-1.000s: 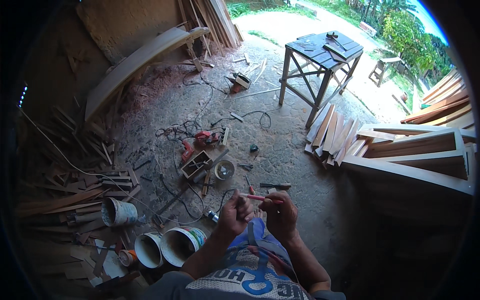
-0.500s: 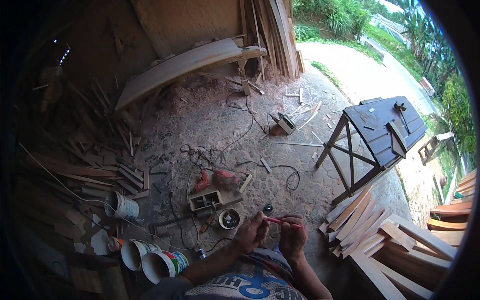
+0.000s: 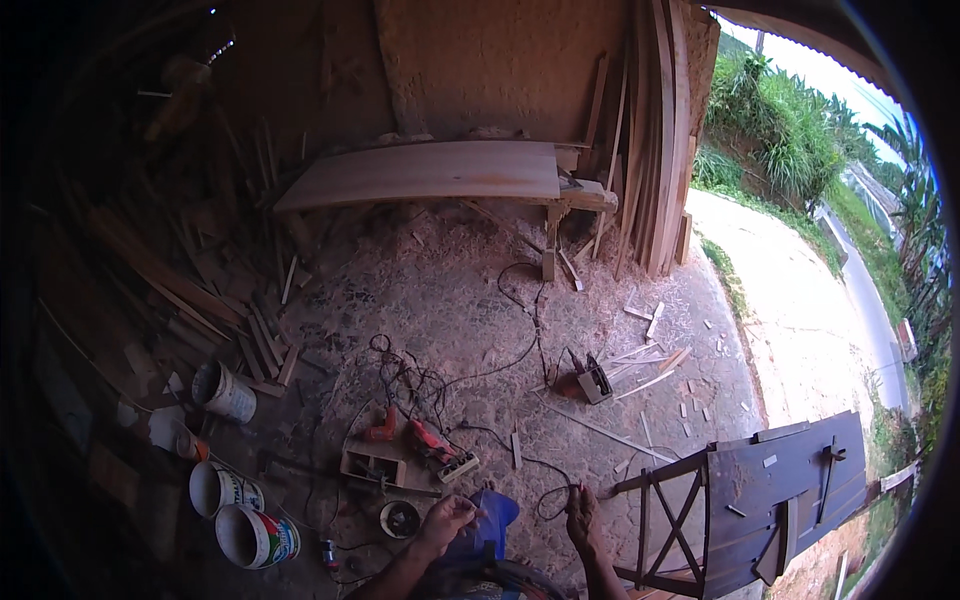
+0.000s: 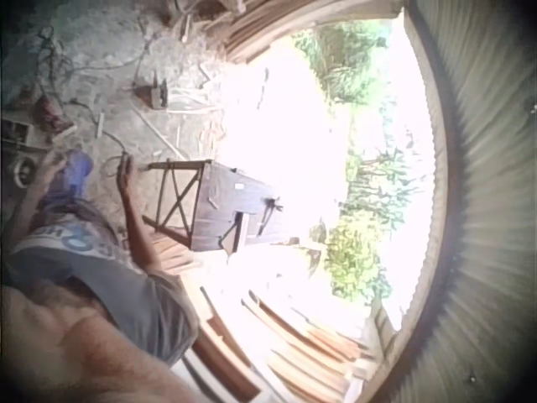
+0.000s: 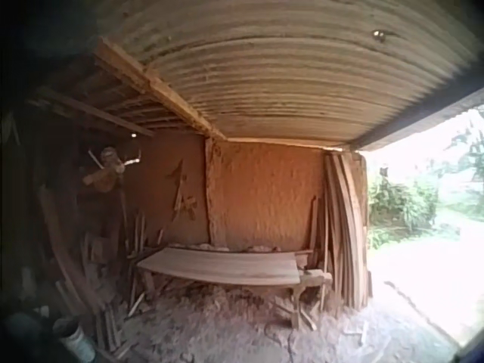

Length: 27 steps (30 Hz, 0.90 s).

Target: The person marks measurements on a large wooden board with a pencil, uses a hammer to fix a wooden guide rail onto the board, and then uses a handheld router to cut along the edge of the guide.

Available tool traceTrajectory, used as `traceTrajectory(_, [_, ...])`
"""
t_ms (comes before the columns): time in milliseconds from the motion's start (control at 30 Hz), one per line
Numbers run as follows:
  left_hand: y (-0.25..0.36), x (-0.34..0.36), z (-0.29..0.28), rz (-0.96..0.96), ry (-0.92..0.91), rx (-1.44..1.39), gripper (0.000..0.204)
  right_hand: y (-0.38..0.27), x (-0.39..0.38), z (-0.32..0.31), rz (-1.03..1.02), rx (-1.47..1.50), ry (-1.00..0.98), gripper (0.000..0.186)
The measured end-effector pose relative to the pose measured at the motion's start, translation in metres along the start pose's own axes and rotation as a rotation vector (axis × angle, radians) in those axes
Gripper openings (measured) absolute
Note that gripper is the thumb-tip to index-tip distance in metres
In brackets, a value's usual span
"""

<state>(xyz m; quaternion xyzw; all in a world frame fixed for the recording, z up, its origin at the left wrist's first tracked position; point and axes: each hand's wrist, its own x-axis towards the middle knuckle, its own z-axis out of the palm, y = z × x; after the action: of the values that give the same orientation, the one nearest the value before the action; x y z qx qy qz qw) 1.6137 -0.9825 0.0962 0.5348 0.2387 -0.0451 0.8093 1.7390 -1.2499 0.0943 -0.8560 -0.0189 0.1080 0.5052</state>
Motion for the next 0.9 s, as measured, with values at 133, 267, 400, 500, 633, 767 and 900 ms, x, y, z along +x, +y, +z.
traceTrajectory(133, [0.018, 0.082, -0.027, 0.022, 0.255, -0.094, 0.005, 0.078, 0.077, 0.047, 0.04, -0.165, -0.157, 0.038])
traceTrajectory(267, [0.05, 0.198, -0.055, 0.08, 0.373, -0.166, 0.009, 0.212, 0.136, 0.06, 0.318, 0.189, -0.124, 0.029])
traceTrajectory(400, [0.118, 0.288, -0.079, 0.118, 0.397, 0.086, 0.008, 0.208, 0.199, 0.047, 0.533, 0.38, -0.08, 0.029])
traceTrajectory(500, [0.194, 0.334, -0.064, 0.118, 0.443, 0.072, 0.009, 0.184, 0.261, 0.036, 0.534, 0.469, -0.052, 0.029])
traceTrajectory(633, [0.208, 0.419, -0.097, 0.186, 0.447, -0.012, 0.008, 0.17, 0.375, 0.059, 0.484, 0.621, -0.043, 0.031])
traceTrajectory(767, [0.232, 0.5, -0.116, 0.123, 0.538, -0.045, 0.006, 0.138, 0.521, 0.084, 0.56, 0.852, 0.036, 0.018])
traceTrajectory(900, [0.269, 0.59, -0.135, 0.186, 0.649, -0.14, 0.007, 0.055, 0.699, 0.13, 0.019, 0.353, 0.008, 0.027])
